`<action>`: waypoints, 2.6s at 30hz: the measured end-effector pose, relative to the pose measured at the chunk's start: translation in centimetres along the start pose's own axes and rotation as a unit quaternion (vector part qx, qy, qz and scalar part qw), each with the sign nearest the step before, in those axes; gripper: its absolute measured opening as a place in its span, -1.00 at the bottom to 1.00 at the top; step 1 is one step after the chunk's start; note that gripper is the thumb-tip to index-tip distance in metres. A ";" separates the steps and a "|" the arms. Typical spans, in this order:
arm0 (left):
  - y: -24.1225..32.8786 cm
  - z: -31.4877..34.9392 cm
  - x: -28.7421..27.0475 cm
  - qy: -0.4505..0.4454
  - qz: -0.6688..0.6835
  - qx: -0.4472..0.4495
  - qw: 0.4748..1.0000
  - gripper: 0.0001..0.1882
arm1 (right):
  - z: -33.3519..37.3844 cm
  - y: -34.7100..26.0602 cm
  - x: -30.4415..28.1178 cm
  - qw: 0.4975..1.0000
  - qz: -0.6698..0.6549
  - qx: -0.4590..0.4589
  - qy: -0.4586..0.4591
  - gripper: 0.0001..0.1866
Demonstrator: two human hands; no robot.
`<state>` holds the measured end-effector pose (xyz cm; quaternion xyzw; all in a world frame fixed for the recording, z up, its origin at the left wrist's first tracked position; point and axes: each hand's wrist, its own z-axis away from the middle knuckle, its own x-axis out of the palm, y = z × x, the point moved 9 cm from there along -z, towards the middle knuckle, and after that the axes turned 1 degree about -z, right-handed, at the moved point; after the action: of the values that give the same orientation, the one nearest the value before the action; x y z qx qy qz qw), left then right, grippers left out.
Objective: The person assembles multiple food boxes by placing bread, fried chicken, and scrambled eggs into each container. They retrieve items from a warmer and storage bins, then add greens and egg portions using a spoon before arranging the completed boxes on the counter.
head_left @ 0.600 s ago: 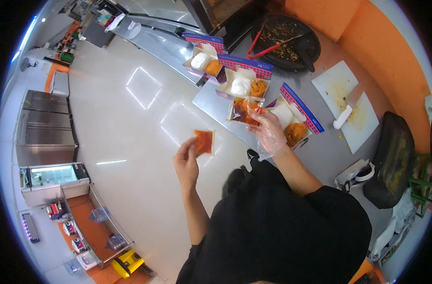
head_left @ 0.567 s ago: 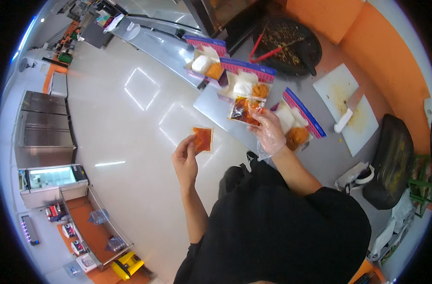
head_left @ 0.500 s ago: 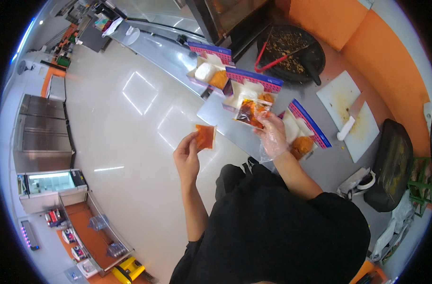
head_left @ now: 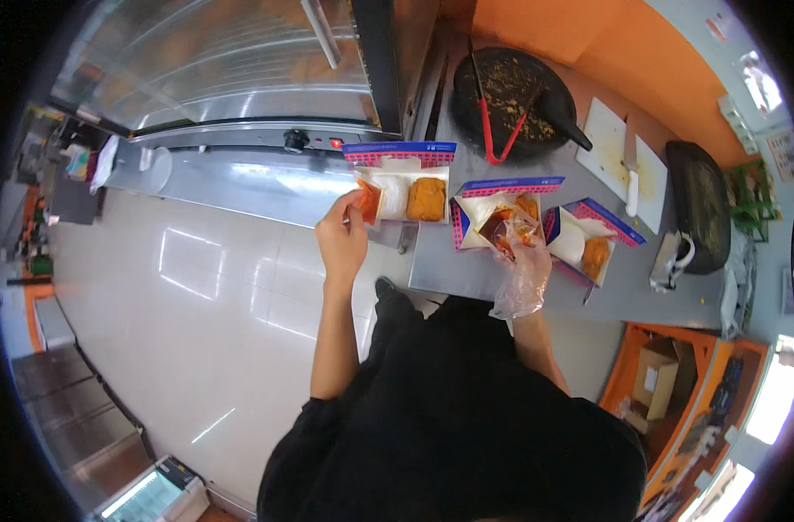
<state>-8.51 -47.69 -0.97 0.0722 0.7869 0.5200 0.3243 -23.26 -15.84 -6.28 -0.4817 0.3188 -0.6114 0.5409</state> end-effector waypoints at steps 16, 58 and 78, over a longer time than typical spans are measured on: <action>-3.5 -3.1 1.8 -0.068 -0.084 0.093 0.990 -0.41 | 0.0 3.4 0.7 0.981 0.009 -0.166 0.102 -0.77; -2.9 -2.9 4.9 -0.121 -0.254 0.180 0.942 -0.73 | 1.5 -0.4 1.4 0.913 0.232 -0.287 0.171 -0.78; -3.2 -0.5 3.9 -0.171 -0.317 0.142 0.922 -0.27 | -0.6 1.5 7.8 0.776 0.488 -0.399 0.018 -0.78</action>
<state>-11.10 -47.76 -5.25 -0.0482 0.7666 0.2529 0.5882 -22.97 -23.82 -5.91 -0.4229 0.7359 -0.0920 0.5206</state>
